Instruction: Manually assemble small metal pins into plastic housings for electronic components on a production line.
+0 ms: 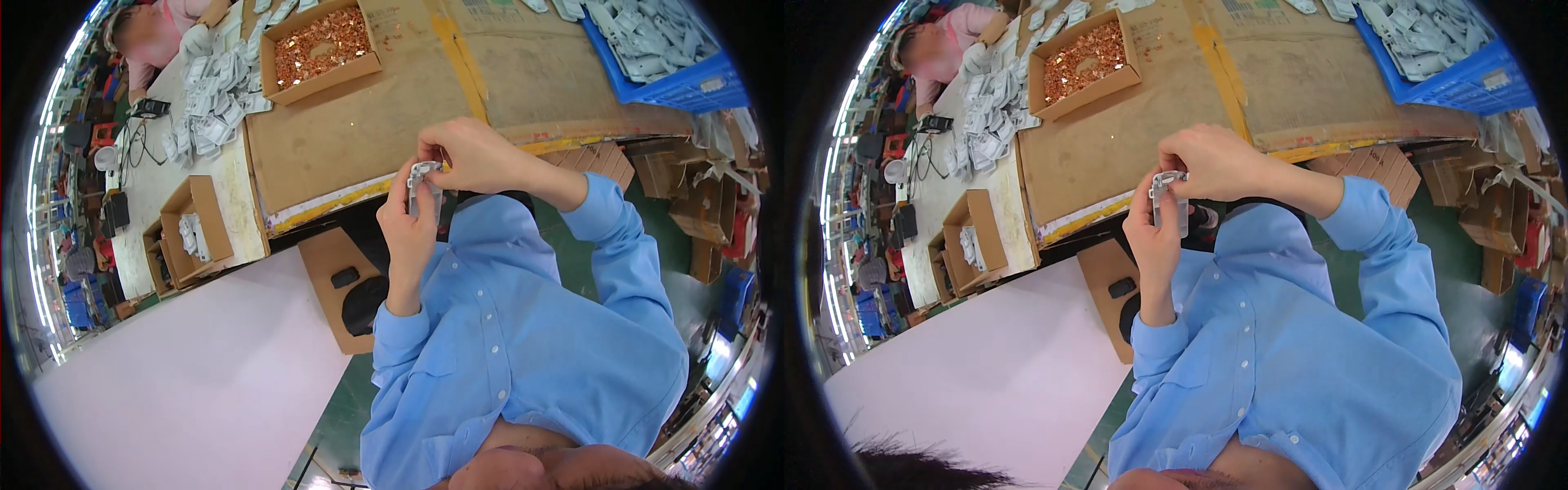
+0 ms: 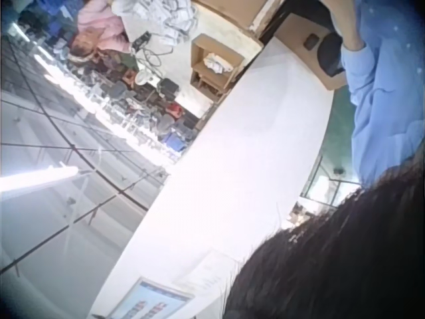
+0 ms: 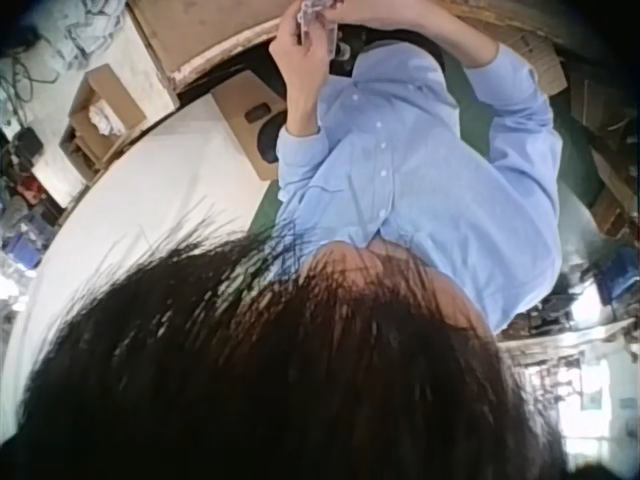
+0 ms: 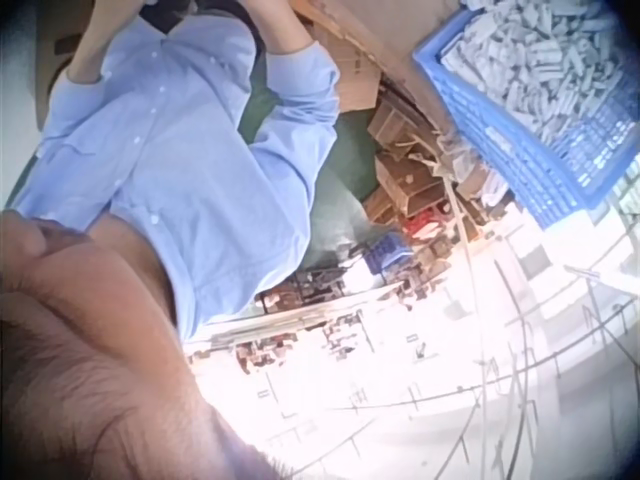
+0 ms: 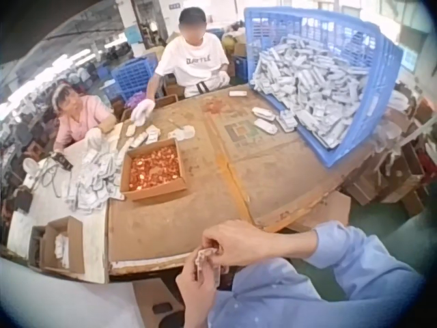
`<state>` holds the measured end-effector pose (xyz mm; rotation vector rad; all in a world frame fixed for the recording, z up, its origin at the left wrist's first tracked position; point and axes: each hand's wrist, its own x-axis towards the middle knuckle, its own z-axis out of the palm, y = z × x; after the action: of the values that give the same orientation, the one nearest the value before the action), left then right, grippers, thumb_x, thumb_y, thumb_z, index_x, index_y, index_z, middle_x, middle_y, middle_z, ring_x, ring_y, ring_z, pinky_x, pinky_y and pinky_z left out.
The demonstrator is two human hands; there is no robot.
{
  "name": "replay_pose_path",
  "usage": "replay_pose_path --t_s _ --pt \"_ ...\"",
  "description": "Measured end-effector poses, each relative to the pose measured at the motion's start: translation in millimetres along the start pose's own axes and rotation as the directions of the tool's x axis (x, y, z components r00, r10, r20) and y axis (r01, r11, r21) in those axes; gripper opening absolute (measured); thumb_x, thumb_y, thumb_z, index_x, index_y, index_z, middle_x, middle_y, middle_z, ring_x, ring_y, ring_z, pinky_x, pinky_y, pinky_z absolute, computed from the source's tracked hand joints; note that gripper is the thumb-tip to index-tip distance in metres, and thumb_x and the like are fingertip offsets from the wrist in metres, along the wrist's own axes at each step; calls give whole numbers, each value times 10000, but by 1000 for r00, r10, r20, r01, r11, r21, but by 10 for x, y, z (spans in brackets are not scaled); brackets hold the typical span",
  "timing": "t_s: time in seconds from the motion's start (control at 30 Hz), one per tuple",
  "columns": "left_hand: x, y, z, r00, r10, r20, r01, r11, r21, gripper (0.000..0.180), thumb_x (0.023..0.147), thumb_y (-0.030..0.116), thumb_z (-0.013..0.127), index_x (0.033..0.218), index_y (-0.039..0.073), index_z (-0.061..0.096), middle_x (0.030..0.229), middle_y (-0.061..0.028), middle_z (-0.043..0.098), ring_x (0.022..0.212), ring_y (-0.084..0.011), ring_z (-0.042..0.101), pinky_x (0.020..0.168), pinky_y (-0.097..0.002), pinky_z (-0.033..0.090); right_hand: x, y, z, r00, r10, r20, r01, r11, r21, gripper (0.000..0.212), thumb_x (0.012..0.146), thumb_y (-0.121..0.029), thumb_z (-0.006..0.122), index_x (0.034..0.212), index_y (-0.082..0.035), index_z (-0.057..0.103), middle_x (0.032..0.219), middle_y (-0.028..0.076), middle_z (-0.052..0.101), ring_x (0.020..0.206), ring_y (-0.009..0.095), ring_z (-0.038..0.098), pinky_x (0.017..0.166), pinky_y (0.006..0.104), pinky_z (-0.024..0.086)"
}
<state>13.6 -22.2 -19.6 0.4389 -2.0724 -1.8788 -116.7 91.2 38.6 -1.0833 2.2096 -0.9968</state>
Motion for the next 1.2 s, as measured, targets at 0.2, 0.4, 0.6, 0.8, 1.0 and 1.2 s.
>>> replay_pose_path --t_s 0.2,0.4,0.6,0.8,1.0,1.2 --pt "-24 27 2 999 -32 -38 30 999 -43 301 938 99 541 1212 -16 585 915 -93 688 819 -101 626 740 -253 506 15 7 49 995 -94 -31 93 995 -40 191 710 -156 693 821 -17 622 757 138 655 737 316 640 644 396 492" --pt "10 -43 43 998 15 -62 -16 1000 -18 291 938 87 545 1202 -27 590 898 -80 681 787 -91 615 719 -243 502 47 70 73 994 -104 -31 101 992 -73 199 704 -161 692 825 -18 624 774 140 658 758 327 639 661 410 495" --pt "40 -14 71 997 -80 -12 78 992 -100 307 935 70 542 1228 -20 568 865 -66 666 735 -96 624 675 -237 508 56 175 26 995 -90 39 90 996 8 199 705 -152 679 837 -22 607 752 134 651 719 312 633 638 394 489" --pt "103 -123 -71 996 21 84 -21 1000 5 369 899 38 555 1261 -35 542 899 -94 677 744 -113 635 682 -236 507 84 329 -24 993 -80 -81 98 965 243 210 750 -141 690 887 -18 590 724 84 607 657 186 579 609 324 470" --pt "295 -162 -341 982 -164 91 146 973 178 342 913 84 616 1240 -9 576 925 -35 660 738 -56 574 655 -201 464 102 659 -478 993 33 -112 -6 971 239 385 800 -220 728 1112 -33 602 1020 55 634 932 155 562 818 304 463" --pt "1074 -172 -1214 952 -129 -277 149 988 49 154 913 120 633 1027 20 607 797 -14 610 664 -65 546 595 -207 440 492 2451 -1650 701 -157 -696 -312 810 -496 456 877 -299 631 1226 -15 555 1195 199 587 1110 362 553 953 419 434"
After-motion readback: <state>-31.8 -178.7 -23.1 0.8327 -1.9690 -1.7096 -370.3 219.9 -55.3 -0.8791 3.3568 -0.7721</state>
